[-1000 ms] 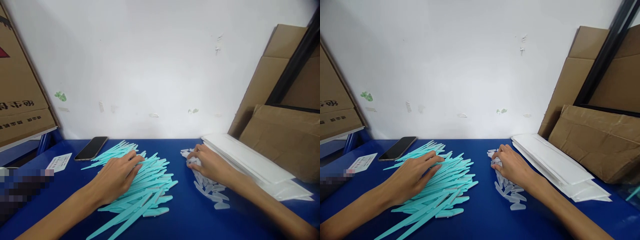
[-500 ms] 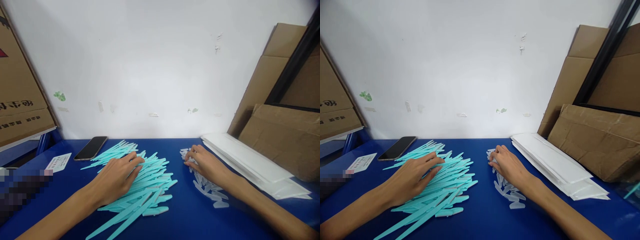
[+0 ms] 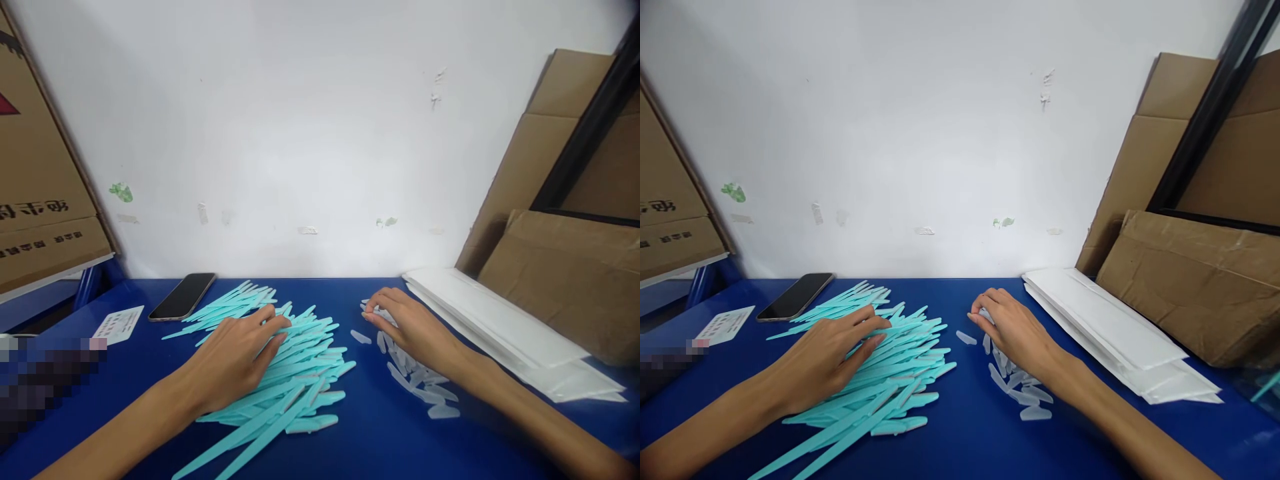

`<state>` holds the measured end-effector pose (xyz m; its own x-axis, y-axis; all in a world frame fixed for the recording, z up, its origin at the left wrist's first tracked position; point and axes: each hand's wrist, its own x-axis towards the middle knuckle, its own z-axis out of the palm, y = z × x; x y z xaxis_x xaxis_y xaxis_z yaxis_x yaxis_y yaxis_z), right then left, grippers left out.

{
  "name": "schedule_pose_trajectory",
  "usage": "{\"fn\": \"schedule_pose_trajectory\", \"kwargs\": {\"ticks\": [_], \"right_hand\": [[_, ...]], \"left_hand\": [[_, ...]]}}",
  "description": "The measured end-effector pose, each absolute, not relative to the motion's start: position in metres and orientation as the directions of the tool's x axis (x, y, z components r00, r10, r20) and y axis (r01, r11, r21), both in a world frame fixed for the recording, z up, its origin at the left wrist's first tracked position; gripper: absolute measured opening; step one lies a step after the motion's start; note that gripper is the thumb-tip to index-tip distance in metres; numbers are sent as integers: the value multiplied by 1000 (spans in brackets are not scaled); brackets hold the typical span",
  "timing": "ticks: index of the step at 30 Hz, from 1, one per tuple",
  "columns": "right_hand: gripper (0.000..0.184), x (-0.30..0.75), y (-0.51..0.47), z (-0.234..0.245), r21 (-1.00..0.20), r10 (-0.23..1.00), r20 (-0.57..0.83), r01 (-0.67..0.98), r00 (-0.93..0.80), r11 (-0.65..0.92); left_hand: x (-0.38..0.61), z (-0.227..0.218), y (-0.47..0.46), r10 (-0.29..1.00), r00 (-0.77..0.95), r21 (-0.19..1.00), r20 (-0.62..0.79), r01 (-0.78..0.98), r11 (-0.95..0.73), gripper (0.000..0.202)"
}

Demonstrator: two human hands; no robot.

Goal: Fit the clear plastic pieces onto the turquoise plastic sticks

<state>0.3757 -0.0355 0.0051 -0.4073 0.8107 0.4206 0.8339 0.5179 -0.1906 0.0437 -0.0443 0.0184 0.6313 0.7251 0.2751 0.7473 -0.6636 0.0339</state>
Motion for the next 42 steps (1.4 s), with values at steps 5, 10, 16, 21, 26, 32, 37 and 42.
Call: {"fn": "schedule_pose_trajectory", "kwargs": {"ticks": [5, 10, 16, 21, 26, 32, 37, 42], "right_hand": [[24, 374, -36, 5, -240, 858, 348, 849, -377, 470], [22, 373, -36, 5, -244, 863, 320, 846, -391, 474], [25, 374, -36, 6, -299, 861, 340, 824, -379, 481], [26, 375, -35, 3, -308, 861, 326, 817, -391, 487], [22, 375, -35, 3, -257, 848, 363, 834, -385, 489], [24, 367, -43, 11, -450, 850, 427, 742, -310, 497], [24, 358, -54, 13, -328, 741, 475, 685, -475, 650], [29, 348, -61, 7, -359, 683, 533, 598, -499, 717]], "left_hand": [[44, 17, -44, 719, 637, 34, 277, 741, -670, 35], [44, 17, -44, 714, 642, 40, 281, 735, -677, 35], [44, 18, -45, 715, 639, 42, 283, 737, -675, 33], [44, 17, -45, 713, 646, 39, 274, 733, -679, 34], [46, 17, -45, 725, 636, 56, 263, 741, -670, 35], [48, 18, -45, 713, 654, 55, 252, 726, -685, 35], [47, 14, -46, 678, 671, 15, 300, 708, -706, 34], [48, 10, -47, 604, 722, -31, 338, 650, -759, 32]]}}
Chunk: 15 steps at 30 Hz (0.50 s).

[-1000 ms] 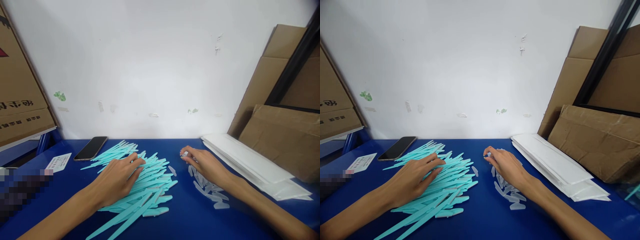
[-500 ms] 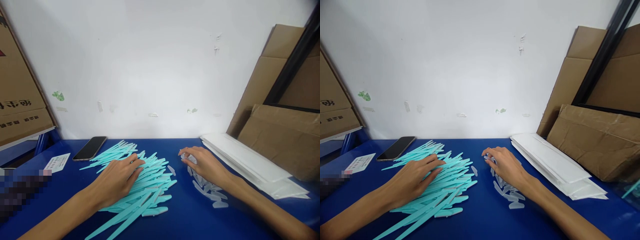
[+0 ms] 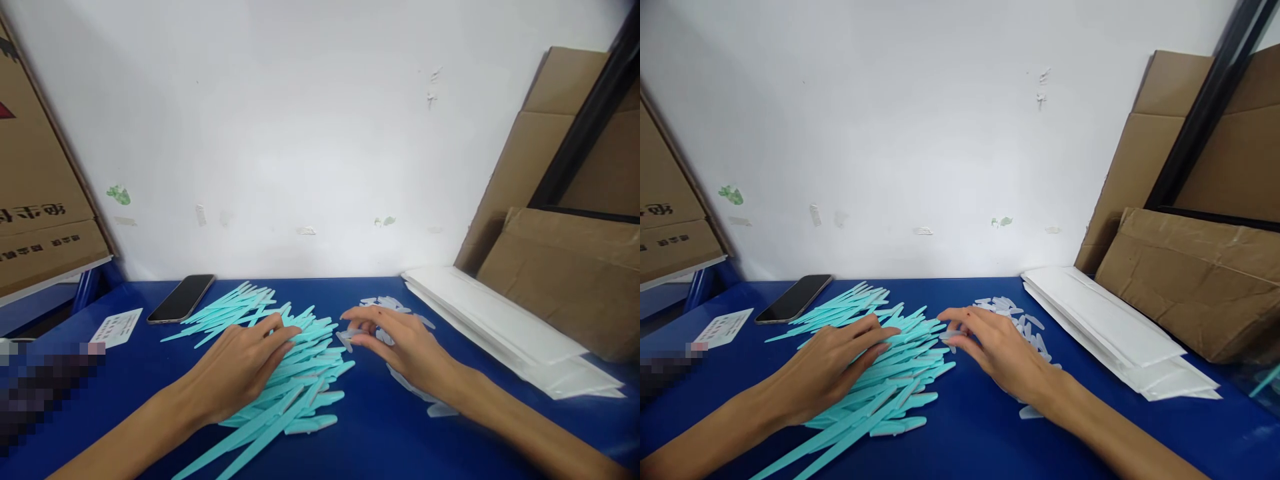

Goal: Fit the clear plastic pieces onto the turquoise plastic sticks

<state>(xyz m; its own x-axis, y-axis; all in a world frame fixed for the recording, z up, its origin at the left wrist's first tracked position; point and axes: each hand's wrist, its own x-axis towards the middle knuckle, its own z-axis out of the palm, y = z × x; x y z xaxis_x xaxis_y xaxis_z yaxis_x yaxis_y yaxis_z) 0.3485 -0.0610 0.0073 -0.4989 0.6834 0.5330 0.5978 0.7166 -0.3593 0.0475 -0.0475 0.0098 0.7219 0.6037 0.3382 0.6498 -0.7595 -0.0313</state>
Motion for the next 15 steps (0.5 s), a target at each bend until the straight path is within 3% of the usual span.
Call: {"fn": "schedule_pose_trajectory", "kwargs": {"ticks": [6, 15], "right_hand": [[30, 338, -67, -2, -463, 638, 619, 443, -458, 767], [21, 331, -72, -3, -497, 656, 647, 437, -390, 750]], "left_hand": [[50, 11, -53, 533, 770, -44, 351, 582, -812, 32], [52, 11, -57, 537, 783, -39, 313, 576, -817, 34]]}}
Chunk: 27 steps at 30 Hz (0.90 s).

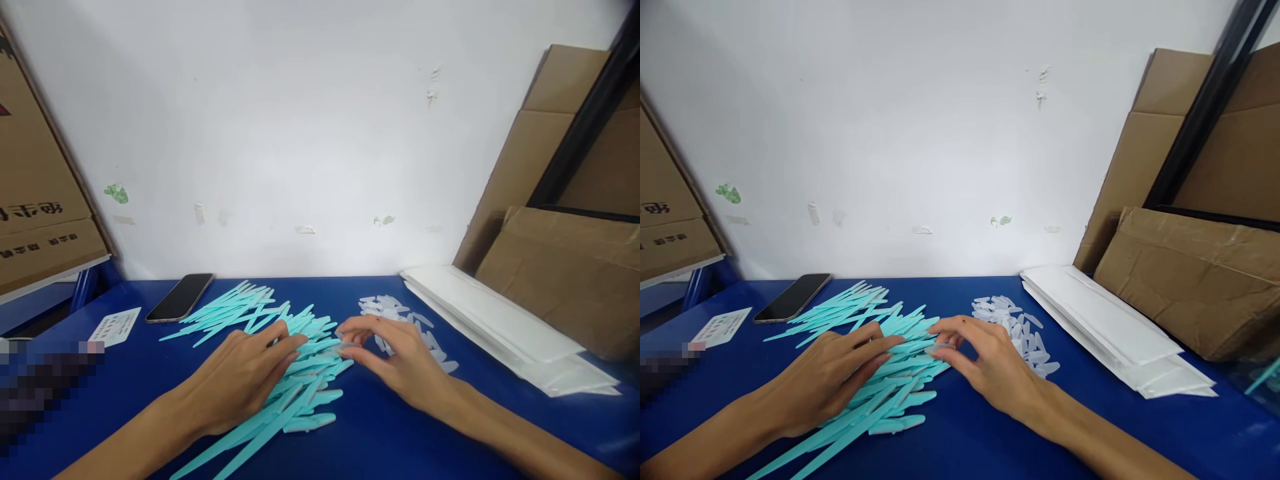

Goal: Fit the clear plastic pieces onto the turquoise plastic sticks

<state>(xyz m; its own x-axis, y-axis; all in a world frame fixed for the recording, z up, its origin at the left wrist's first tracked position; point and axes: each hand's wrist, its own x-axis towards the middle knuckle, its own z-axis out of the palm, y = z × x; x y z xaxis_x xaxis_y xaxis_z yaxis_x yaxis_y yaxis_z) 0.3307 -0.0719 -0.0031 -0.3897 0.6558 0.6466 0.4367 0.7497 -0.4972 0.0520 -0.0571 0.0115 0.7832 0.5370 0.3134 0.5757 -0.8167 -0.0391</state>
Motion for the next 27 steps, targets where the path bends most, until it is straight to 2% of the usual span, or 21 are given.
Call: {"fn": "schedule_pose_trajectory", "kwargs": {"ticks": [7, 12, 19, 27], "right_hand": [[19, 328, -73, -2, -480, 641, 690, 449, -337, 753], [18, 327, -76, -4, -474, 605, 681, 381, -413, 794], [15, 317, -88, -1, -325, 446, 743, 314, -499, 892], [23, 320, -95, 4, -226, 360, 770, 302, -527, 926]], "left_hand": [[51, 11, -58, 501, 795, -75, 342, 555, -829, 34], [55, 9, -61, 451, 829, -125, 329, 512, -850, 38], [61, 5, -69, 326, 828, -143, 456, 430, -892, 44], [66, 5, -75, 317, 796, -121, 515, 433, -893, 46]]}}
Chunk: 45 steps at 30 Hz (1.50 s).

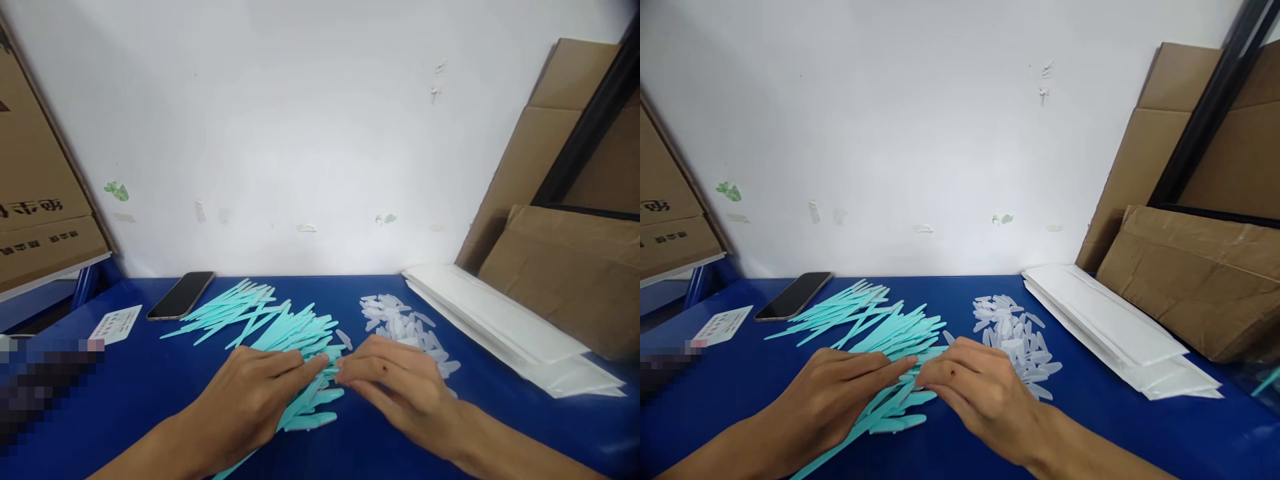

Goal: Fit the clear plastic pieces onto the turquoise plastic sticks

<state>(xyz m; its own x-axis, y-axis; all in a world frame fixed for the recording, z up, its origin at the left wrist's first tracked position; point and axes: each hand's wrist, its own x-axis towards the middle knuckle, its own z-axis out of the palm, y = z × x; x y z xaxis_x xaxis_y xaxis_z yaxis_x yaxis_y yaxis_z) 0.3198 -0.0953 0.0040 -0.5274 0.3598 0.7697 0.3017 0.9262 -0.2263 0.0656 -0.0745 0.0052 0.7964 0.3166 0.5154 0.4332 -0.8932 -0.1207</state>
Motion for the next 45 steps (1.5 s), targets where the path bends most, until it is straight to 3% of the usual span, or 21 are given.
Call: {"fn": "schedule_pose_trajectory", "kwargs": {"ticks": [3, 7, 9, 12, 16, 22, 28, 33, 38, 45], "right_hand": [[20, 320, -93, 3, -244, 398, 743, 336, -538, 910], [27, 324, -85, 5, -385, 589, 627, 455, -510, 803], [29, 330, -80, 6, -383, 629, 613, 517, -478, 765], [26, 339, -71, 7, -304, 607, 650, 576, -457, 759], [28, 344, -64, 6, -240, 587, 652, 603, -481, 761], [29, 342, -67, 5, -195, 577, 613, 604, -540, 773], [27, 341, -68, 7, -158, 576, 594, 621, -561, 768], [38, 347, -62, 10, -151, 699, 534, 760, -475, 632], [23, 358, -49, 8, -91, 739, 467, 805, -486, 586], [27, 352, -52, 7, -164, 621, 377, 610, -688, 775]], "left_hand": [[66, 6, -72, 304, 800, -157, 518, 438, -885, 42], [58, 13, -57, 325, 738, -227, 591, 538, -812, 34], [49, 19, -45, 467, 635, -200, 615, 699, -687, 28], [31, 25, -25, 749, 432, -179, 502, 899, -399, 34], [15, 22, -6, 872, 349, -125, 345, 937, -326, 39], [16, 13, -2, 886, 380, 75, 264, 908, -412, 35], [22, 17, -9, 880, 385, 96, 278, 900, -425, 36], [33, 20, -21, 877, 429, 167, 217, 869, -466, 34], [39, 15, -28, 871, 455, 112, 186, 871, -478, 37], [34, 7, -21, 873, 459, 47, 165, 881, -471, 40]]}}
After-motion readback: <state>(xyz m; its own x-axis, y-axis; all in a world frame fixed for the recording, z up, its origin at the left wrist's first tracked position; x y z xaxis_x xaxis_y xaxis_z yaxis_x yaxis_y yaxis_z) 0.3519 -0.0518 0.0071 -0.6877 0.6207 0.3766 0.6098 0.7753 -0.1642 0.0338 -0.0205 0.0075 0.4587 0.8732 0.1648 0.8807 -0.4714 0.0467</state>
